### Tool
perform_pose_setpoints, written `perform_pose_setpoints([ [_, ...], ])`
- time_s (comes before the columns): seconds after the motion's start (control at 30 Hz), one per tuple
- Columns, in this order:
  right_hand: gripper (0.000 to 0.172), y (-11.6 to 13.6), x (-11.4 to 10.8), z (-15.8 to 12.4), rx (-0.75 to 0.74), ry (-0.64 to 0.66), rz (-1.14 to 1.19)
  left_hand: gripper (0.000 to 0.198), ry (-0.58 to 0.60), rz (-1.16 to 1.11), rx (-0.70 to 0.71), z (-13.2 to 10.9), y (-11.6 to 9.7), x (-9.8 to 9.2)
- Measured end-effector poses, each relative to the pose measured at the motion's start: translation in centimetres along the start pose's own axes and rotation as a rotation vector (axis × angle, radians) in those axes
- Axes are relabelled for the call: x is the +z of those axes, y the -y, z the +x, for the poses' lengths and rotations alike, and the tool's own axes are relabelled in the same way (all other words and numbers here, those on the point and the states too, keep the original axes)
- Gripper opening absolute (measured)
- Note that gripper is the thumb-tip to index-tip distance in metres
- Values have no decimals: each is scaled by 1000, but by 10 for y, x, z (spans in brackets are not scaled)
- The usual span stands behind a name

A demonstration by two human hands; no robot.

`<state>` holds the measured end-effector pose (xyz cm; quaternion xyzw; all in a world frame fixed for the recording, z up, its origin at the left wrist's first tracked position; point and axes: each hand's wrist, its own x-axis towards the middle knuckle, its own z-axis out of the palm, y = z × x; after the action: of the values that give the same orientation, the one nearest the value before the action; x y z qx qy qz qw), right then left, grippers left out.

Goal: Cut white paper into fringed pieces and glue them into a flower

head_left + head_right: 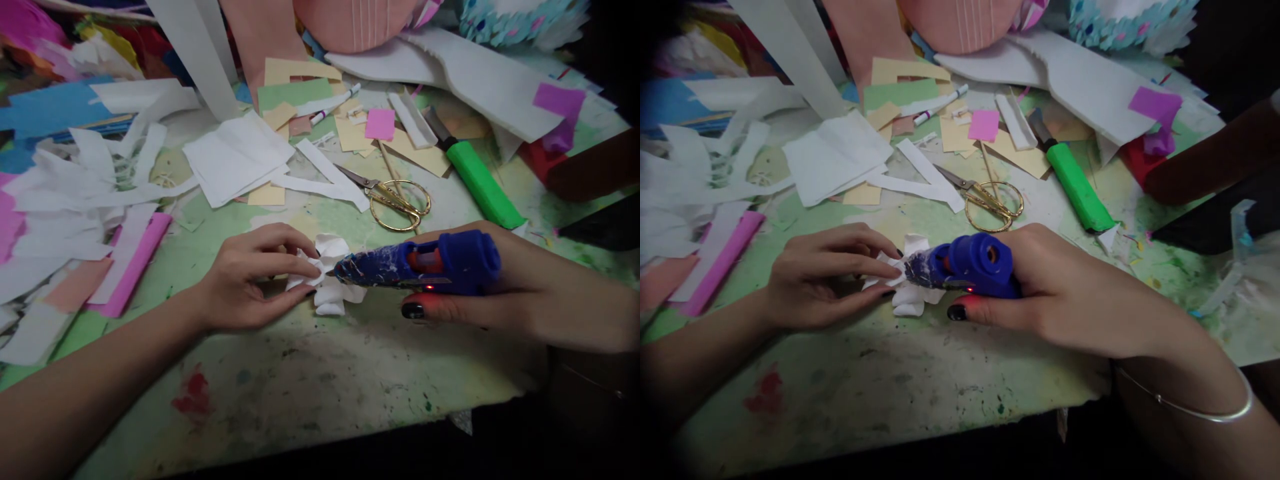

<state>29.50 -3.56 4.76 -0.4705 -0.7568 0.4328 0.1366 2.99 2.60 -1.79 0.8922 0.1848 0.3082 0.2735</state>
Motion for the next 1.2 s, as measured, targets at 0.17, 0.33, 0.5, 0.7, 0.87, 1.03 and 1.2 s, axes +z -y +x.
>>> perform_pose_setpoints([
  [0.17,23,-1,-1,0,-16,2,17,19,-3,3,8,1,0,0],
  [0.33,22,-2,1,2,-25,-6,-27,19,-13,4,26,1,0,1],
  [0.5,27,-1,1,2,7,-5,-33,20,-11,-11,29,1,0,0],
  [0.7,22,8,-3,5,59,60,-42,20,5,-6,-2,1,-1,0],
  [0.87,27,5,0,5,62,2,-60,19,5,-7,4,1,-1,0],
  [1.03,31,1,3,2,74,-20,-69,32,28,-48,-13,1,-2,-3],
  [1.2,26,-1,2,1,79,1,-65,30,-18,-64,-140,8,-4,-3],
])
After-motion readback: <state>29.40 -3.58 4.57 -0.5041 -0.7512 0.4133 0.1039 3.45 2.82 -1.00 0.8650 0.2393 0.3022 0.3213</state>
